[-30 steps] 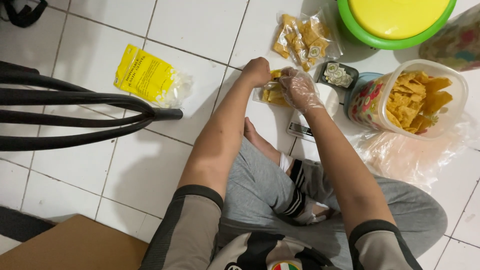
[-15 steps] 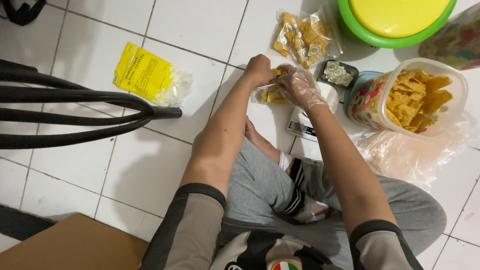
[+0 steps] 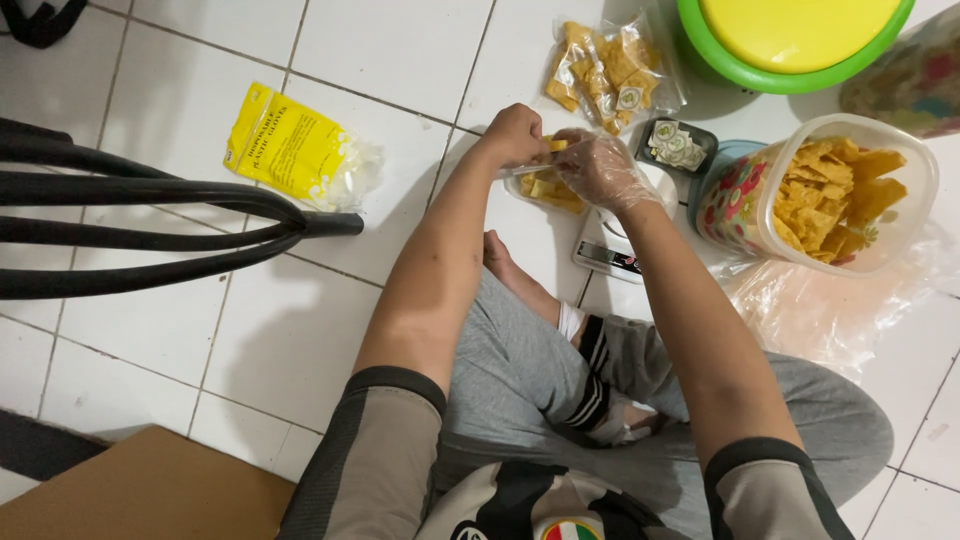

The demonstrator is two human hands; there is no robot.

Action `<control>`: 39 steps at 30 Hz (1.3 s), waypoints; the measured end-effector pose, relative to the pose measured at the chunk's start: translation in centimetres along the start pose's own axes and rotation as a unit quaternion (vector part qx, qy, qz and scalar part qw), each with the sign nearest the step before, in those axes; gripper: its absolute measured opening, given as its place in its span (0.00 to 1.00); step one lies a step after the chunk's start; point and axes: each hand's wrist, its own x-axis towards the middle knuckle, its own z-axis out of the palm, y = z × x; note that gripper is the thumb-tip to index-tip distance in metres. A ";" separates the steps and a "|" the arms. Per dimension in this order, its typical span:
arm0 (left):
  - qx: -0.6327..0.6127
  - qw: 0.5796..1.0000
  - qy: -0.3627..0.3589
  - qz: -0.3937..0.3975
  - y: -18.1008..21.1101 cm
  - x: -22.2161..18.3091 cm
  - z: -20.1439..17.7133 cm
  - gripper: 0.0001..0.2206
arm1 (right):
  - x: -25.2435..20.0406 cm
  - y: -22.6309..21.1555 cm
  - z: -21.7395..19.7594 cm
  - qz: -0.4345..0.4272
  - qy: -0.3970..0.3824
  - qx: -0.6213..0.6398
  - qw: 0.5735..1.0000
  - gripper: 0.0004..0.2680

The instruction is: The person sitting on the floor manually fills small plastic bags with chips from a container and weighs them on a digital scale.

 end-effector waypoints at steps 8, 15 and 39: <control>-0.050 0.998 0.017 -0.026 -0.3 0.2 -0.5 0.04 | 0.6 -2.5 -2.4 -0.012 -0.062 -0.102 0.993 0.06; 0.018 0.996 0.068 -0.050 -0.1 0.7 -0.2 0.10 | 0.5 -3.6 -3.6 -0.017 -0.100 -0.263 0.959 0.08; 0.004 0.992 0.022 -0.125 -3.9 1.4 2.0 0.11 | 2.7 -6.4 -4.3 0.001 -0.140 -0.177 0.974 0.12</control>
